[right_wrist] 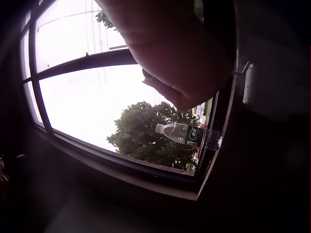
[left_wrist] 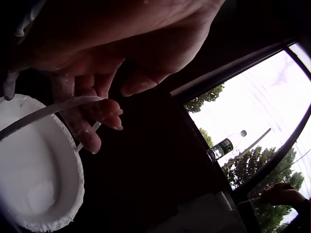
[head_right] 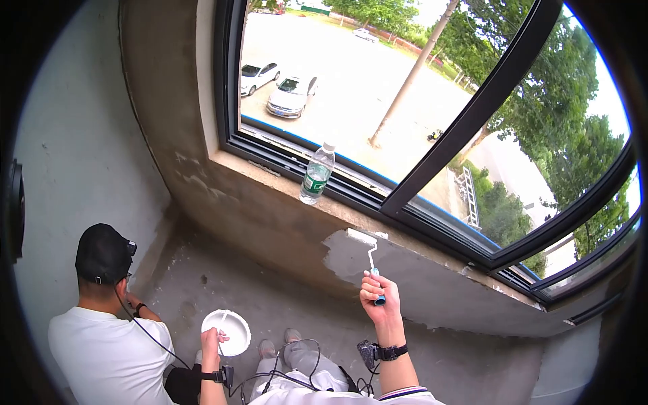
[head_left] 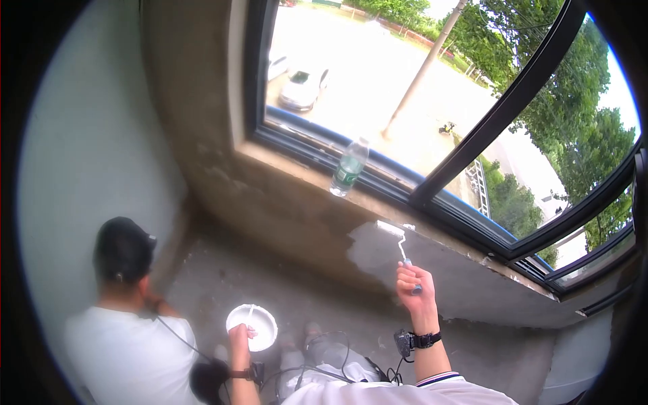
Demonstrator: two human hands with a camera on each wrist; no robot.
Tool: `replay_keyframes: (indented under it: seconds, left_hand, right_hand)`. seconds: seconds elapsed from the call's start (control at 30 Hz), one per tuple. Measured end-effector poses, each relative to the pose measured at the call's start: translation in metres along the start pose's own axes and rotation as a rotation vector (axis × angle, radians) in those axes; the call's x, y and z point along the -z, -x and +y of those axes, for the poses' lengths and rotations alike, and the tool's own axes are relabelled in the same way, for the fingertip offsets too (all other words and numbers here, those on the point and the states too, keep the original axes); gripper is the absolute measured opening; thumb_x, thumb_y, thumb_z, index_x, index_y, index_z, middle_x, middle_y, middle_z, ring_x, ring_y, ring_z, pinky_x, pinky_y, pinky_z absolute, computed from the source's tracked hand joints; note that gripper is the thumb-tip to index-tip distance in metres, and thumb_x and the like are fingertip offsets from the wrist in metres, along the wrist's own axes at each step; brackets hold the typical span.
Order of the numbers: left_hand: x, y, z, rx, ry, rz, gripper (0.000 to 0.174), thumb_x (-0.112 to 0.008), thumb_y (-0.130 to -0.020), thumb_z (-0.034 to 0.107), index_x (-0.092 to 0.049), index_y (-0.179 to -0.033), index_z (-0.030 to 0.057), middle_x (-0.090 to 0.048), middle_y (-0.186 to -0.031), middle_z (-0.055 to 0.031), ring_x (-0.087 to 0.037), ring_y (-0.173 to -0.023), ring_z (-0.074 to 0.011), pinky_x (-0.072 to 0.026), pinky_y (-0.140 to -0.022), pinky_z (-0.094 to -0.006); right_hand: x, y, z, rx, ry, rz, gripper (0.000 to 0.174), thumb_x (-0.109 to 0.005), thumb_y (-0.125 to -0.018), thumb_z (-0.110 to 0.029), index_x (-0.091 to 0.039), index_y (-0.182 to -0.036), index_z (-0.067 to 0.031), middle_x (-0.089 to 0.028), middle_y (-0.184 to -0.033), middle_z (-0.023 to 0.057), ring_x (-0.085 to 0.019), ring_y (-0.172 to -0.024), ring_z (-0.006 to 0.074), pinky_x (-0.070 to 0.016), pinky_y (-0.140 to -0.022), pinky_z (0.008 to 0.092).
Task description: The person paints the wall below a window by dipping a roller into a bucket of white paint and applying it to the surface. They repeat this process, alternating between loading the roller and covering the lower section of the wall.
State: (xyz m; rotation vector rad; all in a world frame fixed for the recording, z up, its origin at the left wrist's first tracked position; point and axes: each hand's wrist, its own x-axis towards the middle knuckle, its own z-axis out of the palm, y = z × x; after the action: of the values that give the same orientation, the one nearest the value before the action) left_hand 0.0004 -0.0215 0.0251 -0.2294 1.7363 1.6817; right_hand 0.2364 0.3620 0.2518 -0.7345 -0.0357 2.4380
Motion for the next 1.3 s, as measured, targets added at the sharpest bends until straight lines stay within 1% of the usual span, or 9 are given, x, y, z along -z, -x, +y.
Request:
replay_keyframes:
  seconds: [0.13,0.17,0.2,0.33,0.4,0.53,0.8,1.07,1.3]
  left_hand:
    - [0.004,-0.003,0.005,-0.010,0.031,0.005,0.021,-0.045,-0.079,0.008,-0.053,-0.062,-0.0013,-0.060,-0.072,-0.0122,-0.060,-0.063,-0.0210,-0.0479,-0.064,-0.0327]
    - [0.006,-0.008,-0.002,-0.040,0.014,0.010,0.024,-0.045,-0.081,0.011,-0.056,-0.066,-0.0025,-0.058,-0.066,-0.0106,-0.061,-0.061,-0.0207,-0.0508,-0.064,-0.0330]
    - [0.006,-0.010,-0.003,-0.071,-0.004,0.014,0.027,-0.044,-0.083,0.014,-0.060,-0.069,-0.0037,-0.056,-0.060,-0.0089,-0.062,-0.058,-0.0204,-0.0537,-0.064,-0.0334]
    - [0.004,-0.007,0.003,-0.082,-0.018,0.024,0.027,-0.044,-0.083,0.014,-0.060,-0.069,-0.0039,-0.057,-0.061,-0.0095,-0.062,-0.059,-0.0206,-0.0536,-0.064,-0.0334]
    - [0.002,-0.002,0.013,-0.061,-0.016,0.001,0.022,-0.046,-0.081,0.010,-0.056,-0.066,-0.0026,-0.058,-0.066,-0.0098,-0.060,-0.062,-0.0196,-0.0480,-0.063,-0.0308]
    - [0.002,0.002,0.016,-0.035,-0.041,0.009,0.023,-0.046,-0.082,0.011,-0.058,-0.068,-0.0034,-0.057,-0.064,-0.0094,-0.061,-0.062,-0.0197,-0.0474,-0.063,-0.0310]
    - [0.002,-0.002,0.008,-0.040,-0.061,-0.016,0.023,-0.046,-0.081,0.009,-0.058,-0.067,-0.0035,-0.057,-0.063,-0.0090,-0.061,-0.063,-0.0194,-0.0461,-0.060,-0.0294]
    - [0.004,0.003,0.009,-0.034,-0.029,-0.020,0.023,-0.046,-0.080,0.009,-0.056,-0.063,-0.0030,-0.058,-0.064,-0.0103,-0.060,-0.059,-0.0195,-0.0474,-0.061,-0.0301]
    - [0.008,-0.002,0.002,-0.041,-0.020,-0.025,0.023,-0.046,-0.081,0.009,-0.059,-0.066,-0.0044,-0.057,-0.061,-0.0101,-0.062,-0.059,-0.0193,-0.0468,-0.060,-0.0290]
  right_hand:
    - [-0.015,0.010,0.010,0.002,0.021,-0.023,0.011,-0.044,-0.099,-0.004,-0.050,-0.100,0.0057,-0.040,-0.065,-0.0027,-0.038,-0.044,0.0028,-0.0330,-0.041,0.0207]
    - [-0.015,0.007,0.011,-0.003,0.023,-0.022,0.011,-0.044,-0.099,-0.004,-0.050,-0.100,0.0057,-0.040,-0.065,-0.0027,-0.038,-0.044,0.0028,-0.0330,-0.041,0.0207]
    - [-0.015,0.004,0.013,0.009,0.029,-0.020,0.009,-0.044,-0.099,-0.003,-0.049,-0.097,0.0045,-0.040,-0.065,-0.0030,-0.038,-0.044,0.0026,-0.0332,-0.041,0.0204]
    - [0.000,-0.021,0.013,-0.015,-0.041,-0.039,0.010,-0.045,-0.097,-0.001,-0.047,-0.088,0.0008,-0.040,-0.064,-0.0039,-0.039,-0.045,0.0019,-0.0345,-0.042,0.0195]
    - [0.016,-0.044,0.011,-0.045,-0.059,-0.058,0.011,-0.045,-0.096,0.000,-0.046,-0.085,-0.0001,-0.040,-0.063,-0.0042,-0.039,-0.045,0.0019,-0.0351,-0.042,0.0192]
    - [0.037,-0.069,0.018,-0.092,-0.133,-0.025,0.012,-0.045,-0.095,0.001,-0.046,-0.083,-0.0007,-0.040,-0.063,-0.0041,-0.039,-0.045,0.0020,-0.0341,-0.041,0.0191]
    - [0.034,-0.021,0.011,-0.050,-0.127,-0.084,0.013,-0.043,-0.097,-0.002,-0.050,-0.099,0.0089,-0.040,-0.065,-0.0022,-0.038,-0.043,0.0030,-0.0332,-0.040,0.0200]
    - [0.033,0.004,0.006,-0.040,-0.130,-0.106,0.016,-0.042,-0.098,-0.004,-0.050,-0.103,0.0086,-0.040,-0.065,-0.0016,-0.038,-0.042,0.0039,-0.0337,-0.039,0.0208]
    - [0.028,0.012,0.016,0.001,0.008,-0.133,0.017,-0.042,-0.099,-0.005,-0.051,-0.104,0.0072,-0.041,-0.065,-0.0013,-0.038,-0.043,0.0046,-0.0347,-0.041,0.0216]
